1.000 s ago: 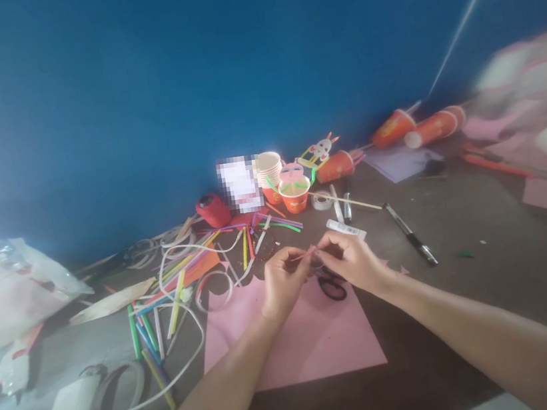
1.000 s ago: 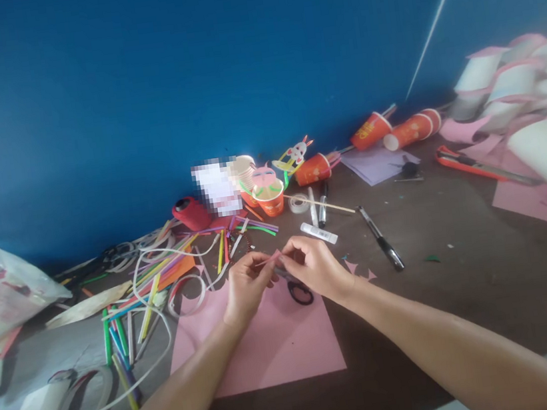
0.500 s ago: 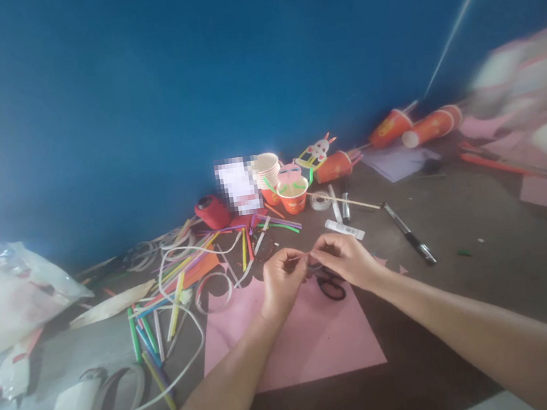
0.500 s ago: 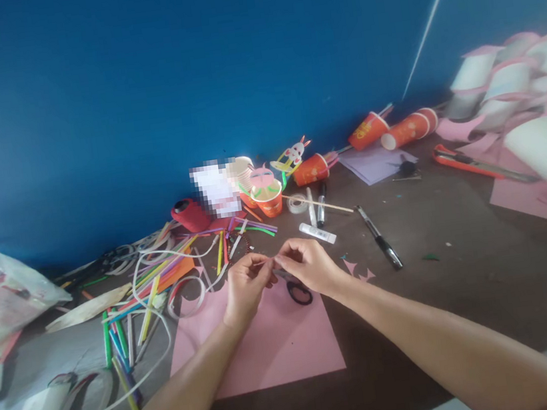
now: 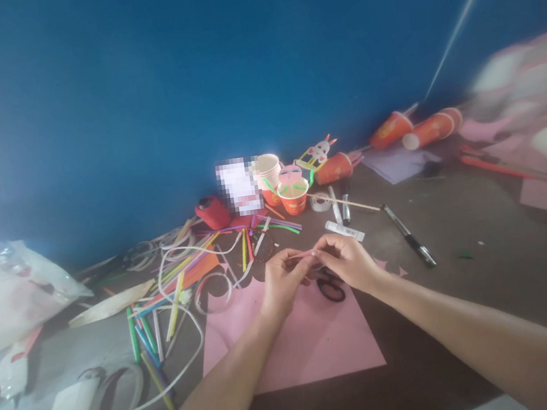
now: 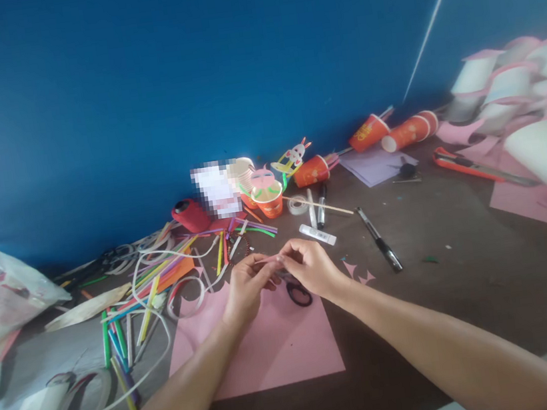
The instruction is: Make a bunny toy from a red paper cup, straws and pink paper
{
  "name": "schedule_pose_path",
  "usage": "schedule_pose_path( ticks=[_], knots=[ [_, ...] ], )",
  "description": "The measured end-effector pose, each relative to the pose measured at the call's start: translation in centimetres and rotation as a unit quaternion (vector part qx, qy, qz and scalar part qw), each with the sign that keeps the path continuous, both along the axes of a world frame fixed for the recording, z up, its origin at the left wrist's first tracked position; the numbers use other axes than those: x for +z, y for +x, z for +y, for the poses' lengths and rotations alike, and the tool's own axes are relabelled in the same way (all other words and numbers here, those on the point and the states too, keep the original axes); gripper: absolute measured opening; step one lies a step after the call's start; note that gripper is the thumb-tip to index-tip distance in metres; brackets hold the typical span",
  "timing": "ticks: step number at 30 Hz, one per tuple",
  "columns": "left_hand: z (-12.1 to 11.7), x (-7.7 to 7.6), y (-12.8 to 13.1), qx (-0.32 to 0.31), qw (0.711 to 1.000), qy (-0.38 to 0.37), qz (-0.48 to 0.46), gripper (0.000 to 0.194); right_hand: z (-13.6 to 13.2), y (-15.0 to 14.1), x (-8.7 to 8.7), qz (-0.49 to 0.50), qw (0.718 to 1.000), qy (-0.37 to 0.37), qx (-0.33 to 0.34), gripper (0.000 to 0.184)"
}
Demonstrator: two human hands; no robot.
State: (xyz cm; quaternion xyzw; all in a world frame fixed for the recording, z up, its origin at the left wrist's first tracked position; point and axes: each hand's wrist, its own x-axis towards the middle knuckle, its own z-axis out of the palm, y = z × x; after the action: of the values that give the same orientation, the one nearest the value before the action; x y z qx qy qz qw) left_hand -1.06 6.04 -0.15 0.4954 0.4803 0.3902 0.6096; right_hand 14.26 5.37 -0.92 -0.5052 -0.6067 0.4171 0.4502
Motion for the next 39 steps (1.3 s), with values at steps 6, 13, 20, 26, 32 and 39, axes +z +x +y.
schedule_pose_path(
  ticks=[6,13,20,26,32,39],
  knots=[
    [-0.1,-0.3,0.2,-0.009,0.999,-0.028,-0.035,0.026,-0.3,-0.1,0.4,-0.016,1.0,0.005,-0.005,0.017],
    [0.1,-0.3,0.0,0.018,0.99,-0.087,-0.106,0.029,-0.3,-0.3,0.1,-0.008,0.999,-0.033,0.02,0.016],
    [0.0,0.3,0.0,0.007,0.996,-0.068,-0.062,0.026,-0.3,0.0,-0.4,-0.052,0.998,-0.037,0.021,0.02],
    [0.4,-0.3,-0.3,-0.03,0.998,-0.047,-0.035,0.027,-0.5,0.3,0.3,-0.109,0.993,-0.02,0.033,0.021],
    [0.2,-0.3,-0.4,-0.021,0.999,-0.017,-0.038,0.024,-0.6,0.3,0.7,-0.094,0.994,-0.029,0.045,0.023],
    [0.1,-0.9,-0.3,-0.043,0.998,0.041,0.015,0.017,-0.6,0.5,0.5,-0.098,0.995,-0.003,0.021,0.016]
  ],
)
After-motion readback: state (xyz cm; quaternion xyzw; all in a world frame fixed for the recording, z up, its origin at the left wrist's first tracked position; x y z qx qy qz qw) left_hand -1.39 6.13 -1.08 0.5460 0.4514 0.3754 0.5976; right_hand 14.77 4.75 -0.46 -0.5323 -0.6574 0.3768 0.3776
